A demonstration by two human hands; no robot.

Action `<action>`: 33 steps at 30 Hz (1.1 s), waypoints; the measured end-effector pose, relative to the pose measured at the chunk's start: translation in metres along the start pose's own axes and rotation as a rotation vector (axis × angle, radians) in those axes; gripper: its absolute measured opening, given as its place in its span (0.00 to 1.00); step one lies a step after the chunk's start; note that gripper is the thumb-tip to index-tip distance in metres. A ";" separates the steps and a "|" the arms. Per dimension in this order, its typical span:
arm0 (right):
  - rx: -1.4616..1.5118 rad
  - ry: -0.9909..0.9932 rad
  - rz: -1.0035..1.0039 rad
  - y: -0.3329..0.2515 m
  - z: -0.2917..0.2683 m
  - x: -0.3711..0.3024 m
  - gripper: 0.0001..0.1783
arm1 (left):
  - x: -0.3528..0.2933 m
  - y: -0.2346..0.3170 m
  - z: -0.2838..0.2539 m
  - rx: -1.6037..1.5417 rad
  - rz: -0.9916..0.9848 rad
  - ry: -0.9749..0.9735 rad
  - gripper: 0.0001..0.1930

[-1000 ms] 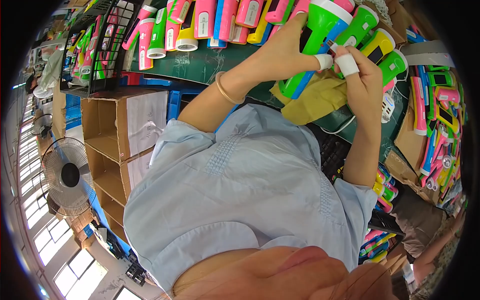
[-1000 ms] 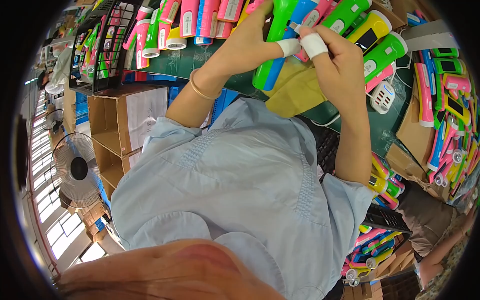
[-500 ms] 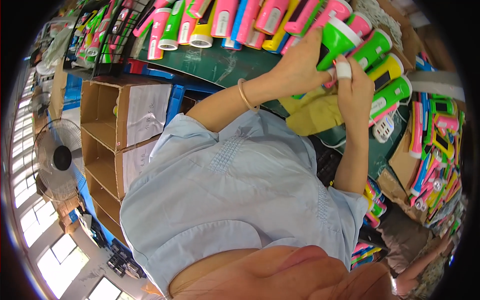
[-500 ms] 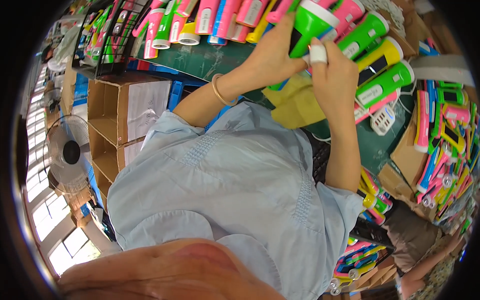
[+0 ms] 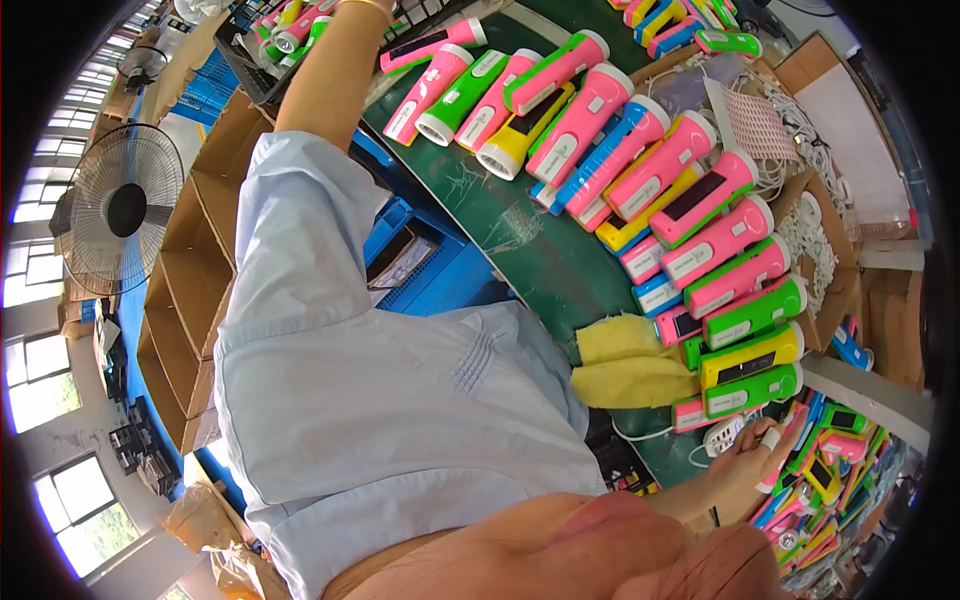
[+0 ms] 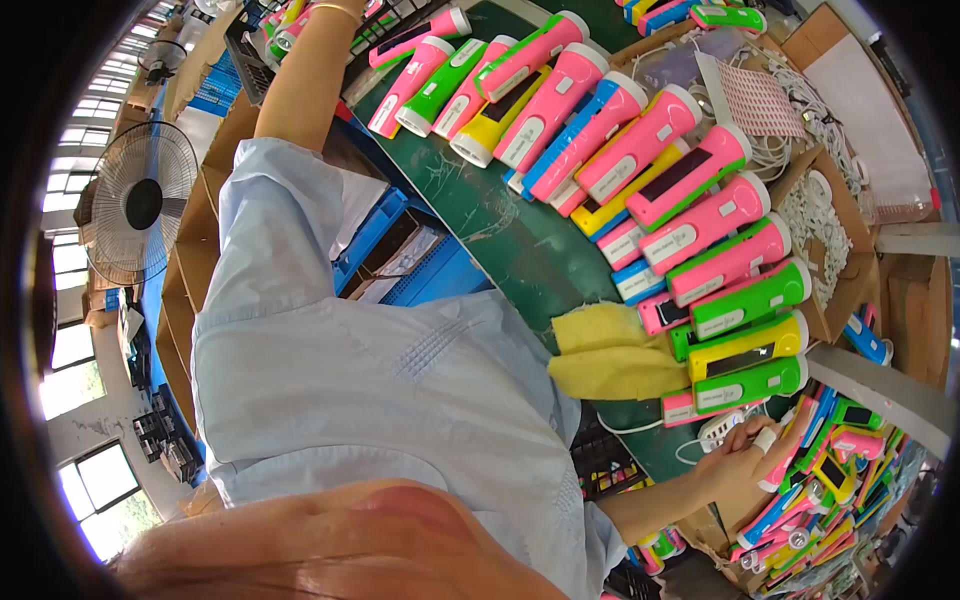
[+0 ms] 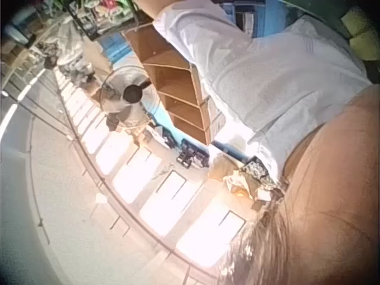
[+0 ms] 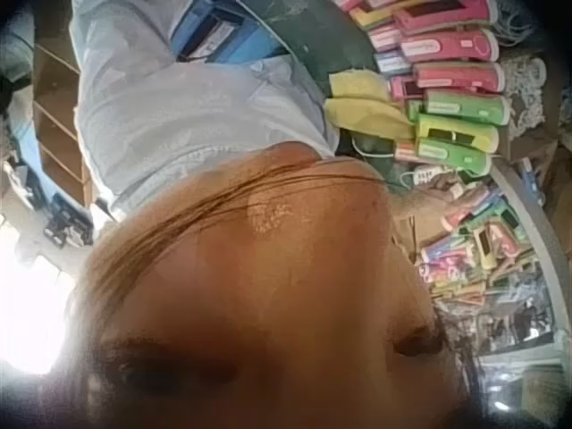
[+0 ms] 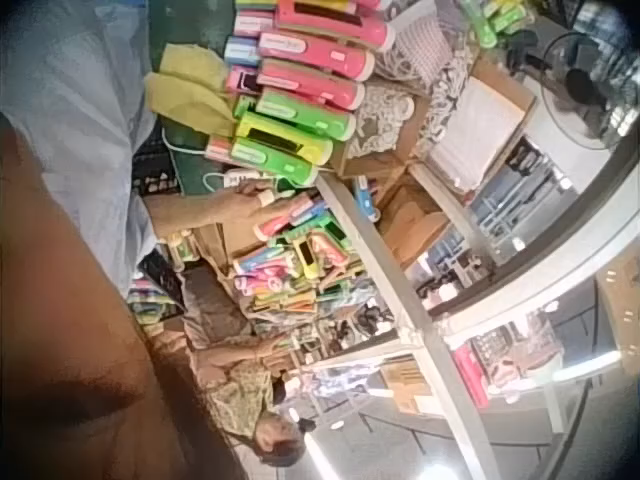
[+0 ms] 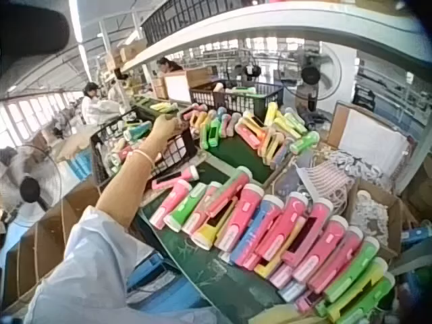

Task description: Testing various flashlights by turning them on and inspecting them at a production line station.

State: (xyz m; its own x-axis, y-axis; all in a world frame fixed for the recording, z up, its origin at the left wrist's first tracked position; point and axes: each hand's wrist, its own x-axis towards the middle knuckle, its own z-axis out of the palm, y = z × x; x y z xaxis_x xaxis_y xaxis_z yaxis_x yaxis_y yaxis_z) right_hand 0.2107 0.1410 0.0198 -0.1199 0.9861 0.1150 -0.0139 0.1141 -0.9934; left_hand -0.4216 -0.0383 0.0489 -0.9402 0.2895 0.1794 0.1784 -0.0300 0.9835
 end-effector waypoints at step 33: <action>0.020 -0.582 -0.176 -0.013 0.099 -0.026 0.25 | -0.310 0.041 0.109 0.030 1.116 -0.861 0.29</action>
State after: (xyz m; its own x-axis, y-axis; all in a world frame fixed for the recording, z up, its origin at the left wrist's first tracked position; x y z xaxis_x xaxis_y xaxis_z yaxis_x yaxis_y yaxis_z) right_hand 0.1158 0.1020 0.0294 -0.6367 0.7243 0.2644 -0.1009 0.2617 -0.9599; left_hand -0.0916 -0.0244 0.0309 0.1649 0.6140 0.7719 0.7180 -0.6114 0.3328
